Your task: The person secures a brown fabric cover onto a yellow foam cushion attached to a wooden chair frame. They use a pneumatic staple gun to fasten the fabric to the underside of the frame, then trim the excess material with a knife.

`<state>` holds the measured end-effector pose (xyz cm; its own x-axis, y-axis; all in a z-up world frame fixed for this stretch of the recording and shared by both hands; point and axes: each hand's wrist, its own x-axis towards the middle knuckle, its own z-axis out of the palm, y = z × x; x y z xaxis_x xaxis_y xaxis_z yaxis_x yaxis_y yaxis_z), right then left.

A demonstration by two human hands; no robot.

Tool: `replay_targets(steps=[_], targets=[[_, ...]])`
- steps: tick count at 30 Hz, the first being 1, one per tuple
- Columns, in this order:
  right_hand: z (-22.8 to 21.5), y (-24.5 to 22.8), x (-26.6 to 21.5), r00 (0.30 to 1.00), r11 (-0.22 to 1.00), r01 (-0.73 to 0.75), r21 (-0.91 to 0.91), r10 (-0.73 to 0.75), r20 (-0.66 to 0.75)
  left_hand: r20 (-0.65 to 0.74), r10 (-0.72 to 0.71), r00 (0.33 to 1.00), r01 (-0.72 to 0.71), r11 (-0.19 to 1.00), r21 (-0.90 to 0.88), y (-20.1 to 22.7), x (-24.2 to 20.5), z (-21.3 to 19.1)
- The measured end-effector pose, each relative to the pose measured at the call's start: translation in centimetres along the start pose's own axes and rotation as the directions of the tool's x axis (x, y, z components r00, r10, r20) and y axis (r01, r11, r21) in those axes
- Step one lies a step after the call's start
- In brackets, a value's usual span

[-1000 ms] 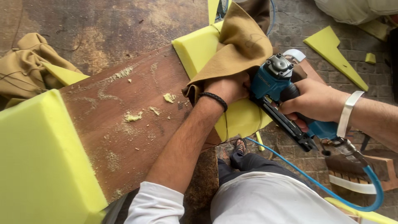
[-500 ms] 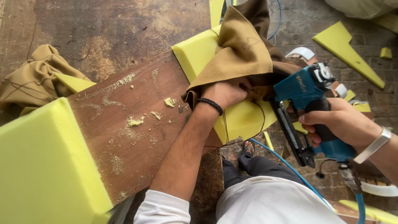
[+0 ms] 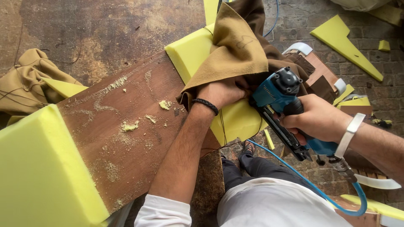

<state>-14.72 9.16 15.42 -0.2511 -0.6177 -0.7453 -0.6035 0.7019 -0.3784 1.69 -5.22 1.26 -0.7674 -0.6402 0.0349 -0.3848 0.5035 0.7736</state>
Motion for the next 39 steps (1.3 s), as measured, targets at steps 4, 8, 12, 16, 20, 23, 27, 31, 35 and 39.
replay_targets(steps=[4,8,12,16,20,23,27,31,35,39], targets=[[0.4,1.3,0.8,1.000,0.990,-0.007,0.144,0.008,-0.009,-0.163,0.001,0.987,0.026,0.987,0.160,1.2,-1.4,-1.0],[0.7,4.4,-0.5,0.999,0.848,0.020,0.529,0.009,-0.052,-0.411,0.252,0.876,-0.159,0.956,0.245,2.7,-2.1,-0.4],[1.3,7.1,-0.8,0.991,0.808,0.118,0.577,-0.054,-0.126,-0.283,0.332,0.900,-0.251,0.925,0.286,2.3,0.1,0.0],[1.0,8.7,-0.7,0.990,0.854,0.032,0.519,0.044,-0.133,-0.124,0.198,0.972,-0.185,0.977,0.108,2.1,2.2,1.1],[0.4,7.0,0.3,0.997,0.853,0.049,0.519,-0.007,-0.082,-0.119,0.090,0.989,-0.085,0.995,0.051,1.2,2.1,0.5],[0.1,5.9,0.4,0.998,0.869,0.042,0.493,-0.012,-0.065,-0.231,0.106,0.967,-0.094,0.994,0.061,1.6,1.8,1.3],[-0.3,4.2,1.2,0.999,0.907,0.024,0.420,-0.012,-0.030,-0.174,0.065,0.983,-0.060,0.998,0.033,1.5,2.2,1.5],[-0.6,2.9,1.7,1.000,0.954,-0.020,0.299,0.018,0.010,-0.278,0.077,0.957,-0.081,0.997,-0.002,1.1,2.2,1.7],[-1.2,1.1,1.8,0.998,0.974,-0.046,0.223,0.036,0.046,-0.297,0.081,0.952,-0.102,0.993,-0.054,0.6,2.5,1.9],[-1.8,-0.8,1.4,0.994,0.989,-0.101,0.104,0.097,0.042,-0.319,0.068,0.945,-0.049,0.996,0.069,-0.6,3.5,2.7]])
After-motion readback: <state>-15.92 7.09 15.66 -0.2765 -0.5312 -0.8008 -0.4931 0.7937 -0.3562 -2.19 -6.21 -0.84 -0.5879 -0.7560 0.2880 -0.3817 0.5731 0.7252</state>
